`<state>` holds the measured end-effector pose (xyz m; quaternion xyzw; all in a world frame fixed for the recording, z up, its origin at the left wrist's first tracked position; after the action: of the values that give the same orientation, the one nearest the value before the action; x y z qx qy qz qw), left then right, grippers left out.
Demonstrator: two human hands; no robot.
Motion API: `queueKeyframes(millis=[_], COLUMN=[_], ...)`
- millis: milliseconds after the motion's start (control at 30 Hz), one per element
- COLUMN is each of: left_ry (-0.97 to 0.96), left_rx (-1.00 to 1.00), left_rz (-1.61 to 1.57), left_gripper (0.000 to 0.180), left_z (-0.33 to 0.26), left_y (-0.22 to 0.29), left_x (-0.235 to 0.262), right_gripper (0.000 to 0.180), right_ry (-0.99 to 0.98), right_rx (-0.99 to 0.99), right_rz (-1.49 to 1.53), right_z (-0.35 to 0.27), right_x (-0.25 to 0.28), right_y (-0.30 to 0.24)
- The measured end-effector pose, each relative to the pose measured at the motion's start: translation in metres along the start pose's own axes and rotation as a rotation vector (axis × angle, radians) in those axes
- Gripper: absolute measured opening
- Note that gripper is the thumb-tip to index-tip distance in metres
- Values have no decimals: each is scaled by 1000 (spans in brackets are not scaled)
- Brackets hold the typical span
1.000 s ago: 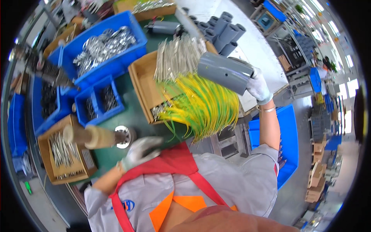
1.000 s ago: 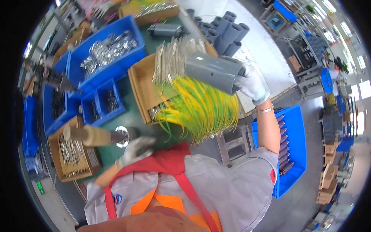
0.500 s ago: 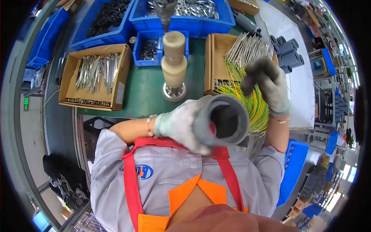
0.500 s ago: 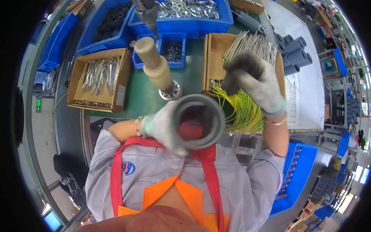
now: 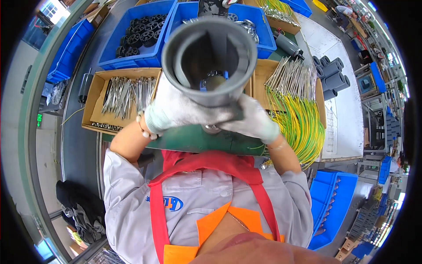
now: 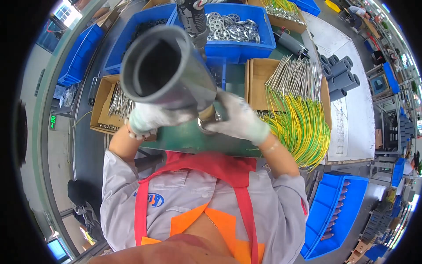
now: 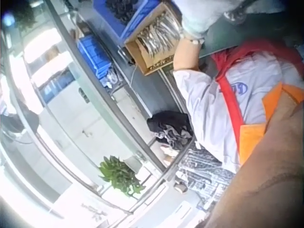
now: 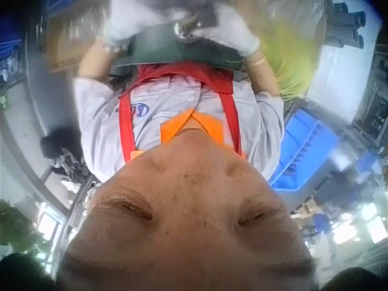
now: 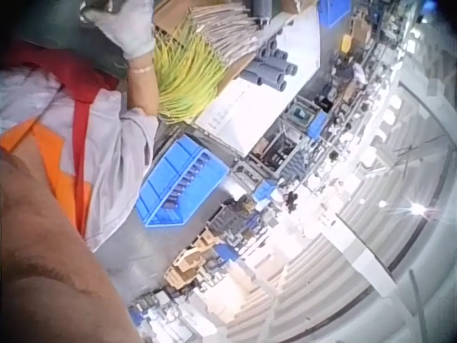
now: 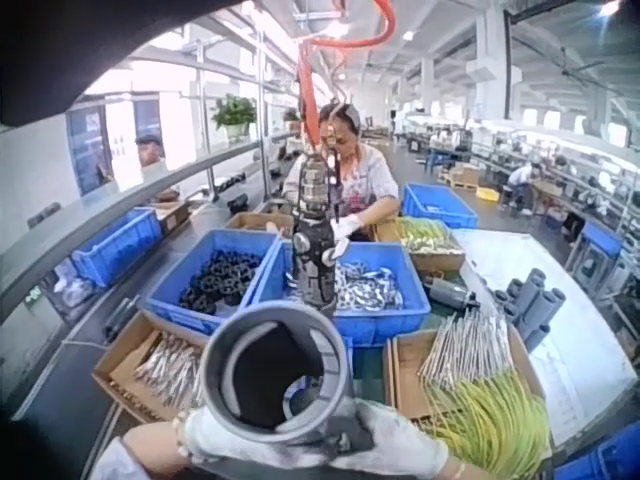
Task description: The person assembles electric motors by inserting rotors into cylindrical casings, tapping them into place with a mallet, attaching end covers, and fastening screws using a power screwdriver.
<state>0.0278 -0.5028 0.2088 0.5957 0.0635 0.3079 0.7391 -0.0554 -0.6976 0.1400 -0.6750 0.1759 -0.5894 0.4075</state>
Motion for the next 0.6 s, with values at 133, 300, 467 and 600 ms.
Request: queueKeyframes(millis=[133, 300, 467, 600], left_ry=[-2, -118, -61, -168], left_rx=[-21, -53, -20, 253], left_rz=[5, 165, 2, -143], left_gripper=[107, 100, 84, 90], left_z=[-6, -9, -21, -23], left_y=[-30, -58, -93, -134], left_x=[-8, -12, -36, -52], right_gripper=[57, 60, 56, 52], right_ry=[522, 165, 198, 115], right_rx=[369, 528, 410, 257], right_rz=[385, -451, -556, -363], right_z=[-29, 33, 33, 26], right_x=[51, 51, 30, 28], right_y=[-41, -107, -82, -81])
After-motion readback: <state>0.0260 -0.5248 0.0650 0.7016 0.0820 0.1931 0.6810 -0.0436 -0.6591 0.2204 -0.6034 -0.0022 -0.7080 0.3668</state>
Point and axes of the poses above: each hand's wrist, its own z-axis towards the middle knuckle, its own x-axis out of the back of the hand, y = z × x, the point moved 2 cm from there along z, towards the middle knuckle, and after that the axes turned 12 degrees about -y, right-handed, at the moved point
